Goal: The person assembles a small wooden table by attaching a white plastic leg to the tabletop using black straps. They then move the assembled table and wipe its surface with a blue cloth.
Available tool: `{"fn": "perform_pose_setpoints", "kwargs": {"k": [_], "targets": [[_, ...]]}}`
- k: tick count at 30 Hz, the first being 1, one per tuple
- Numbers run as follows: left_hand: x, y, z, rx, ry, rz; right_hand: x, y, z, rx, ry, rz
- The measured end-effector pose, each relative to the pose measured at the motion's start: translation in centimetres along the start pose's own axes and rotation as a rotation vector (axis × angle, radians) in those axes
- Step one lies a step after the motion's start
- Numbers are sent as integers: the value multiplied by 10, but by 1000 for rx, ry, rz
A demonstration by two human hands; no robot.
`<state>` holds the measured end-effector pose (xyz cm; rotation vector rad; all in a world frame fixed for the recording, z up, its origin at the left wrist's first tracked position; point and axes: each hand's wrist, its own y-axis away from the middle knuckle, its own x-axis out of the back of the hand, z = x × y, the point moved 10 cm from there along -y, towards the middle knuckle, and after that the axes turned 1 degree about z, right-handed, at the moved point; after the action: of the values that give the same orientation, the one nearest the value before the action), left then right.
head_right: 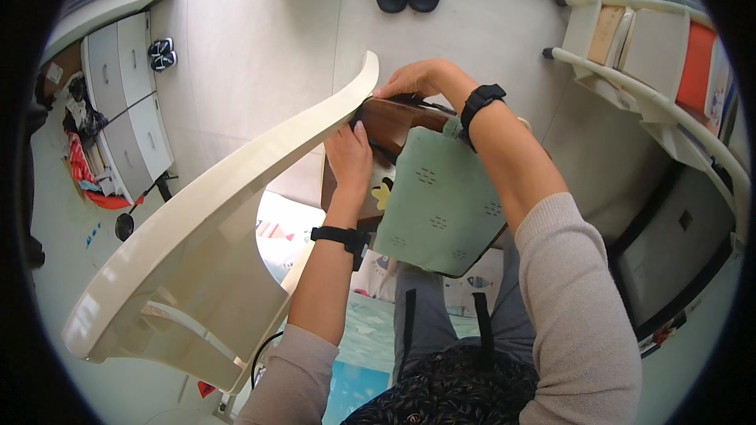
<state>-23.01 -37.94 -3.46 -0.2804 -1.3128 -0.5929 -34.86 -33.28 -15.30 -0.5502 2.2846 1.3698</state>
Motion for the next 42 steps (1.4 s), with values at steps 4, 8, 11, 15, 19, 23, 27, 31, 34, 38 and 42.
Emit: {"fn": "perform_pose_setpoints", "kwargs": {"k": [4,8,11,15,19,23,27,31,34,38,42], "targets": [[-4,1,-4,34,37,-13,-2,-9,1,35,-75,-91],[-7,0,-7,81,56,-55,-1,-18,0,91,-1,-116],[-3,-3,-8,117,150,-29,2,-23,-5,135,34,-47],[2,-7,-8,137,162,-6,5,-27,-13,186,153,41],[3,-9,-8,153,166,-7,9,-26,-36,381,395,150],[-3,-10,-11,155,142,-52,9,-26,-50,489,557,231],[-4,-13,-11,119,100,-39,7,-29,-57,500,695,289],[0,-16,-9,85,74,-16,1,-25,-61,431,828,327],[-5,-15,-13,101,126,-93,6,-12,-61,294,927,424],[-11,4,-17,45,9,-234,4,58,-64,488,792,754],[10,32,-2,-52,111,-178,-27,168,-23,720,736,1155]]}}
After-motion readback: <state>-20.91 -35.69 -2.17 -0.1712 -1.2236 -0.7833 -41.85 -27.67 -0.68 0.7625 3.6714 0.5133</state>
